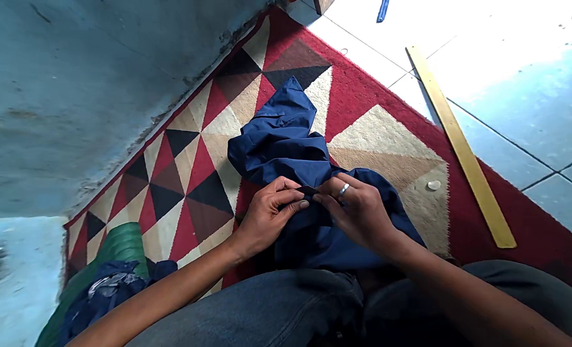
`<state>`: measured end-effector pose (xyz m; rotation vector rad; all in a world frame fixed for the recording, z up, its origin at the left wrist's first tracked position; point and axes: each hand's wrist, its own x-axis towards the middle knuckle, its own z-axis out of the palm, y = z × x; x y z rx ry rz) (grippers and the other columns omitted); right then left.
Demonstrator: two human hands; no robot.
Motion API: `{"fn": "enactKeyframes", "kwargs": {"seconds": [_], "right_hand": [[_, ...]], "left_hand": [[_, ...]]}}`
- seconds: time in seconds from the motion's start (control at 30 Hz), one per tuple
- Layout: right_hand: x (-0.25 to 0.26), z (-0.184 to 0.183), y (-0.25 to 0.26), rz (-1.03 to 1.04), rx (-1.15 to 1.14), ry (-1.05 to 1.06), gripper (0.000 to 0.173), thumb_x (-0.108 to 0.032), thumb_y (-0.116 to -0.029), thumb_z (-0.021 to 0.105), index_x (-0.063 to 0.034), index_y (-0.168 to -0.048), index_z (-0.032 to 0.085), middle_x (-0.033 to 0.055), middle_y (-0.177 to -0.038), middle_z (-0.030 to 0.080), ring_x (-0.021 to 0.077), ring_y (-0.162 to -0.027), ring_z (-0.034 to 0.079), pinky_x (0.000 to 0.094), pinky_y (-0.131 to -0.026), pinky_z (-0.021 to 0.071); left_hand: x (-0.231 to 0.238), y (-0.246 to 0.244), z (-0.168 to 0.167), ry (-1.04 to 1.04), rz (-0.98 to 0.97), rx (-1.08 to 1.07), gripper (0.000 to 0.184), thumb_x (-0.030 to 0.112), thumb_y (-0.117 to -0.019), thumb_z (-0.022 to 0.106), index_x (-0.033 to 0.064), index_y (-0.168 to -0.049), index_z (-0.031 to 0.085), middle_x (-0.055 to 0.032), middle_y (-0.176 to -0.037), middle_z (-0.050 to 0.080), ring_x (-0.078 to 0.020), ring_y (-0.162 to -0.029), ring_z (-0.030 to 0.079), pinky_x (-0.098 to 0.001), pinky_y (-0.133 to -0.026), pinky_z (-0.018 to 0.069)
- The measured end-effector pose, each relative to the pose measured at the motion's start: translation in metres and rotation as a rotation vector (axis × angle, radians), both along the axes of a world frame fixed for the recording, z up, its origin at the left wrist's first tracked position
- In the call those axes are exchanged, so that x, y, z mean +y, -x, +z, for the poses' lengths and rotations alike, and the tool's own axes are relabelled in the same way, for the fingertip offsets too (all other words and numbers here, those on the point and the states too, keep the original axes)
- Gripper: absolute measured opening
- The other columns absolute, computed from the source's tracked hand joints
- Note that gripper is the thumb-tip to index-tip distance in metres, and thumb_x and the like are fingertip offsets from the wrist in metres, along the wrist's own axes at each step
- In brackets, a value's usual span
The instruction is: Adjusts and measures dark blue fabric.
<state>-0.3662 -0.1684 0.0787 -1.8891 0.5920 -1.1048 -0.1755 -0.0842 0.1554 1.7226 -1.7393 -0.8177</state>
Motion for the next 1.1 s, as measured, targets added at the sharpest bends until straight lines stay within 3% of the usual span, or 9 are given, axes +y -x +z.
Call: {"fn": "enactKeyframes", "kwargs": {"seconds": [0.17,0.3,0.5,0.63,0.7,0.77,0.9,1.0,1.1], "right_hand": [[-0.026,0.001,0.013,0.386,-0.058,-0.413,0.014,-0.018,-0.1052,0.055,-0.0072,-0.114,0.058,-0.0001,-0.082,0.063,0.0059,-0.069,0.061,0.0217,-0.064,0.0533],[-0.022,0.0,0.008,0.384,-0.061,-0.337,0.019,-0.022,-0.0992,0.066,-0.0055,-0.107,0.068,-0.0005,-0.088,0.064,0.003,-0.073,0.059,0.0185,-0.066,0.0517],[-0.013,-0.004,0.004,0.297,-0.045,-0.419,0.01,-0.02,-0.0969,0.067,-0.0097,-0.095,0.069,-0.0037,-0.08,0.064,0.0016,-0.069,0.059,0.0184,-0.063,0.0503],[-0.016,-0.008,0.003,0.323,-0.03,-0.354,0.012,-0.019,-0.0967,0.069,-0.008,-0.1,0.071,-0.0017,-0.087,0.066,0.0023,-0.074,0.061,0.02,-0.068,0.053],[-0.029,-0.014,0.009,0.298,0.104,-0.237,0.019,-0.022,-0.0964,0.069,-0.0075,-0.11,0.071,0.0016,-0.096,0.069,0.0072,-0.078,0.064,0.0269,-0.071,0.0562],[-0.048,-0.029,0.017,0.212,0.343,-0.185,0.029,-0.024,-0.0954,0.072,-0.0064,-0.119,0.072,0.0113,-0.106,0.072,0.0239,-0.091,0.07,0.047,-0.081,0.0591],[-0.091,-0.075,0.038,0.016,0.868,-0.446,0.061,-0.048,-0.0932,0.073,-0.0039,-0.133,0.062,0.0278,-0.124,0.063,0.0483,-0.11,0.064,0.0701,-0.09,0.0497],[-0.108,-0.099,0.052,0.072,0.819,-0.654,0.056,-0.045,-0.0931,0.075,0.0,-0.125,0.064,0.0266,-0.109,0.068,0.0433,-0.102,0.066,0.0666,-0.088,0.0494],[-0.107,-0.095,0.057,0.141,0.55,-0.823,0.04,-0.036,-0.0931,0.077,-0.0023,-0.111,0.067,0.0154,-0.088,0.068,0.0269,-0.076,0.064,0.0504,-0.071,0.0534]], "left_hand": [[-0.003,0.001,0.005,-0.071,0.002,0.064,0.016,0.02,-0.1004,0.065,0.0101,-0.097,0.078,0.0004,-0.122,0.064,-0.008,-0.114,0.06,-0.0248,-0.097,0.0529],[-0.003,-0.001,0.004,-0.074,0.036,0.021,0.016,0.023,-0.0993,0.067,0.0132,-0.095,0.078,0.0012,-0.128,0.06,-0.009,-0.118,0.056,-0.0255,-0.097,0.051],[-0.002,-0.001,0.004,-0.105,0.037,-0.023,0.016,0.027,-0.0982,0.069,0.014,-0.096,0.078,0.0053,-0.095,0.066,-0.0022,-0.09,0.063,-0.0196,-0.079,0.054],[-0.004,0.001,0.012,-0.353,0.087,0.093,0.023,0.032,-0.1012,0.064,0.0138,-0.092,0.075,0.0062,-0.083,0.071,-0.0008,-0.078,0.066,-0.0229,-0.074,0.0558],[-0.004,0.002,0.014,-0.489,0.209,0.198,0.026,0.033,-0.1009,0.065,0.013,-0.088,0.075,0.0041,-0.078,0.071,-0.0036,-0.074,0.068,-0.0259,-0.072,0.0575],[-0.003,-0.002,0.016,-0.496,0.309,0.284,0.022,0.026,-0.1021,0.064,0.0098,-0.091,0.075,0.0002,-0.079,0.072,-0.0066,-0.074,0.068,-0.0269,-0.072,0.0587],[-0.004,-0.02,0.027,-0.321,0.335,0.332,0.021,0.019,-0.1045,0.058,0.0092,-0.099,0.076,-0.0031,-0.088,0.074,-0.0099,-0.078,0.07,-0.0279,-0.073,0.0597],[-0.004,-0.034,0.032,-0.232,0.337,0.381,0.021,0.016,-0.1041,0.057,0.0109,-0.1,0.077,-0.0023,-0.091,0.075,-0.0087,-0.08,0.071,-0.0262,-0.074,0.0604],[0.0,-0.058,0.045,-0.107,0.407,0.335,0.018,0.021,-0.1042,0.057,0.0161,-0.106,0.075,0.0021,-0.094,0.076,-0.0072,-0.082,0.071,-0.0275,-0.074,0.0619]]}}
